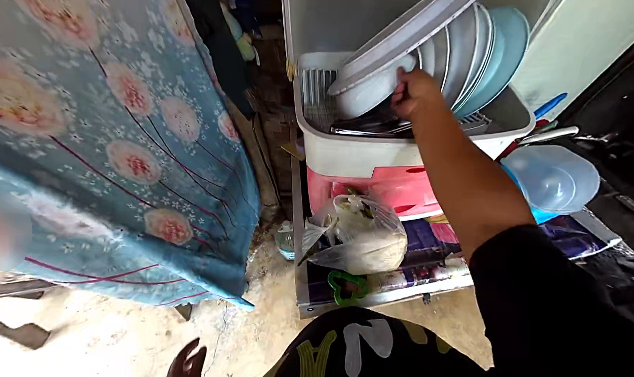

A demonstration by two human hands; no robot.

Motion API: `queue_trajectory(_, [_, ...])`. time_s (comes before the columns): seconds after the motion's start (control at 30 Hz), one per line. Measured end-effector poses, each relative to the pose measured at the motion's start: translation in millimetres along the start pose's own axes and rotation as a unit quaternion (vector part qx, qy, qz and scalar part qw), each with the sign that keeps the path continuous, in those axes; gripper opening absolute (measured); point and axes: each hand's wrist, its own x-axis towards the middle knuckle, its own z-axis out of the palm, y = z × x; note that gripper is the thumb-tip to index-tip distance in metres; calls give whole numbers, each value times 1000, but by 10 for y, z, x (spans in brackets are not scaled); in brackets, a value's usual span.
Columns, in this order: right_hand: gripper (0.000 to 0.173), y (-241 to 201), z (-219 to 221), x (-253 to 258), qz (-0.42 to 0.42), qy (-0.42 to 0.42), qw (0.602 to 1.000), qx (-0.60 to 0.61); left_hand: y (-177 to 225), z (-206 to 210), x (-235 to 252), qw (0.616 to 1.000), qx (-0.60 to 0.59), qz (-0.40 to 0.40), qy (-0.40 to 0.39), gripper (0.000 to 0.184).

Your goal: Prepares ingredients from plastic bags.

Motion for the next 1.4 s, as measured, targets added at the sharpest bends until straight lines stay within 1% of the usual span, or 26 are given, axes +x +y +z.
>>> queue_trajectory(0.07, [12,-87,-186,-153,-15,-6,997,82,337,0,158,996,5,86,1,45])
queue_trajectory(0.13, [14,-159,-392,-309,-37,-27,992,118,785,94,236,982,5,189,28,40])
queue_trajectory(0.23, [14,-215,-746,-566,-68,-57,984,152,1586,333,145,930,-2,362,59,33])
queue_trajectory(0.3, [19,-241,-1008,-705,-87,-86,976,179,2093,540,2,890,-24,454,40,28])
queue_trajectory(0.37, [24,-276,-1286,-816,-90,-113,969,201,2492,788,-102,859,-30,511,4,25])
queue_trajectory(0.43, [31,-343,-1553,-965,-91,-131,963,218,2817,1001,-138,854,5,519,-28,26])
queue_trajectory(0.5, [35,-446,-1876,-1158,-111,-157,958,212,3086,1153,-96,878,55,468,-78,30])
queue_trajectory(0.53, [32,-496,-2082,-1265,-138,-182,956,182,3215,1219,-77,896,59,427,-103,34])
queue_trajectory(0.57, [27,-545,-2303,-1390,-174,-205,955,125,3327,1293,-74,910,48,397,-112,39])
queue_trajectory(0.6, [24,-584,-2529,-1531,-216,-209,953,37,3421,1369,-99,917,35,382,-110,45])
queue_trajectory(0.67, [29,-560,-2953,-1843,-272,-175,935,-144,3568,1535,-256,912,19,400,-95,54])
queue_trajectory(0.7, [32,-468,-3134,-1983,-279,-160,921,-218,3617,1629,-392,901,31,423,-90,53])
queue_trajectory(0.77, [23,-136,-3378,-2175,-288,-152,870,-370,3627,1892,-684,863,89,486,-101,33])
queue_trajectory(0.8, [21,80,-3447,-2217,-296,-157,828,-450,3590,2067,-792,832,129,527,-114,21])
queue_trajectory(0.83, [26,294,-3471,-2235,-305,-158,774,-532,3566,2226,-872,804,176,547,-154,19])
queue_trajectory(0.87, [27,495,-3464,-2242,-305,-161,719,-603,3551,2366,-912,779,228,549,-198,21])
queue_trajectory(0.9, [26,685,-3453,-2235,-298,-167,672,-657,3574,2447,-945,765,289,517,-254,26])
queue_trajectory(0.93, [27,862,-3451,-2215,-286,-176,632,-698,3591,2501,-957,754,341,481,-289,31])
queue_trajectory(0.97, [30,1013,-3457,-2179,-267,-189,604,-727,3593,2529,-954,748,378,453,-304,37])
queue_trajectory(1.0, [33,1113,-3455,-2135,-226,-210,584,-751,3585,2525,-945,748,393,438,-306,42])
queue_trajectory(1.1, [37,1095,-3340,-1969,-58,-290,560,-774,3486,2394,-913,768,366,435,-294,54])
queue_trajectory(1.13, [41,1037,-3277,-1916,-44,-304,569,-763,3413,2331,-906,776,346,440,-289,58])
queue_trajectory(1.2, [44,925,-3091,-1816,-98,-312,608,-724,3232,2212,-892,793,288,466,-268,63])
queue_trajectory(1.27, [42,857,-2786,-1730,-184,-319,645,-670,3032,2124,-890,798,212,527,-204,58])
queue_trajectory(1.33, [40,883,-2377,-1644,-281,-323,659,-618,2890,2045,-862,790,149,584,-113,48])
queue_trajectory(1.4, [47,942,-1870,-1556,-331,-328,657,-592,2821,1922,-801,786,124,604,-45,39])
